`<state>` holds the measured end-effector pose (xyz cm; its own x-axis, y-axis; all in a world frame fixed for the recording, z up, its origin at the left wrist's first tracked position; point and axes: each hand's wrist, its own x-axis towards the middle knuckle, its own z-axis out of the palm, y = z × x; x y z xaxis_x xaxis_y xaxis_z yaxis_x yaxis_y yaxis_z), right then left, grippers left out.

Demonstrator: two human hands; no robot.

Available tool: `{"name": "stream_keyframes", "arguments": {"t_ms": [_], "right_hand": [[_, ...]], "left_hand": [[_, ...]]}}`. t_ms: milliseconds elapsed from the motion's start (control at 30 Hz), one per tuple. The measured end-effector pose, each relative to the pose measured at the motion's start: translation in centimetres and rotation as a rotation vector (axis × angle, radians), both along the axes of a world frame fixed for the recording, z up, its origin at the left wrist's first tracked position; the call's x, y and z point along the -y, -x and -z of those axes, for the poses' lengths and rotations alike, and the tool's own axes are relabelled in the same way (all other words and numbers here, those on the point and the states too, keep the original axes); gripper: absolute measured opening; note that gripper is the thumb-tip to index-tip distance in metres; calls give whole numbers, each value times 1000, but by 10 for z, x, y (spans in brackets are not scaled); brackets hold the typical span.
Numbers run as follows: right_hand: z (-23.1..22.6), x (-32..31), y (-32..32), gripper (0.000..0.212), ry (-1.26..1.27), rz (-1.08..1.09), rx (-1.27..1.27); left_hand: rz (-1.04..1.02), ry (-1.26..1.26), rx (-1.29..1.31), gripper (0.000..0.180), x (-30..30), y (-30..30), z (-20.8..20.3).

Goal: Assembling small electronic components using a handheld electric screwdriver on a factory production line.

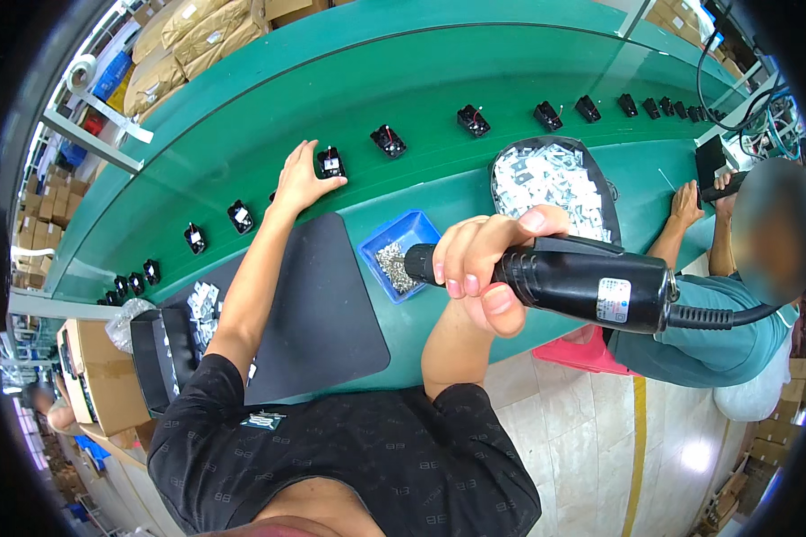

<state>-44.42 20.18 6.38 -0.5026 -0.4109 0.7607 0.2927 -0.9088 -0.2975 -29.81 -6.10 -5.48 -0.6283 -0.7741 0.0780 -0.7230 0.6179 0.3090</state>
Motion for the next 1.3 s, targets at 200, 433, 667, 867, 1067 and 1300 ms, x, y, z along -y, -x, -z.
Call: {"name": "stream_keyframes", "arguments": {"t_ms": [200, 433, 667, 867, 1067, 1300], "right_hand": [[2, 1, 2, 53, -5, -14, 12], [2, 4, 3, 52, -18, -28, 2], [4, 4, 6, 54, -37, -39, 11], [7, 6, 6, 55, -39, -36, 24], [6, 6, 4, 56, -72, 7, 40], [3, 10, -8, 56, -105, 74, 47]], "left_hand": [[141, 7, -37, 90, 15, -1, 27], [228, -54, -196, 69, 1, -7, 19], [217, -179, -385, 69, -25, -14, 11], [339, -297, -545, 56, -74, -27, -4], [452, -320, -651, 45, -114, -36, -34], [580, -130, -586, 33, -141, -36, -67]]}}
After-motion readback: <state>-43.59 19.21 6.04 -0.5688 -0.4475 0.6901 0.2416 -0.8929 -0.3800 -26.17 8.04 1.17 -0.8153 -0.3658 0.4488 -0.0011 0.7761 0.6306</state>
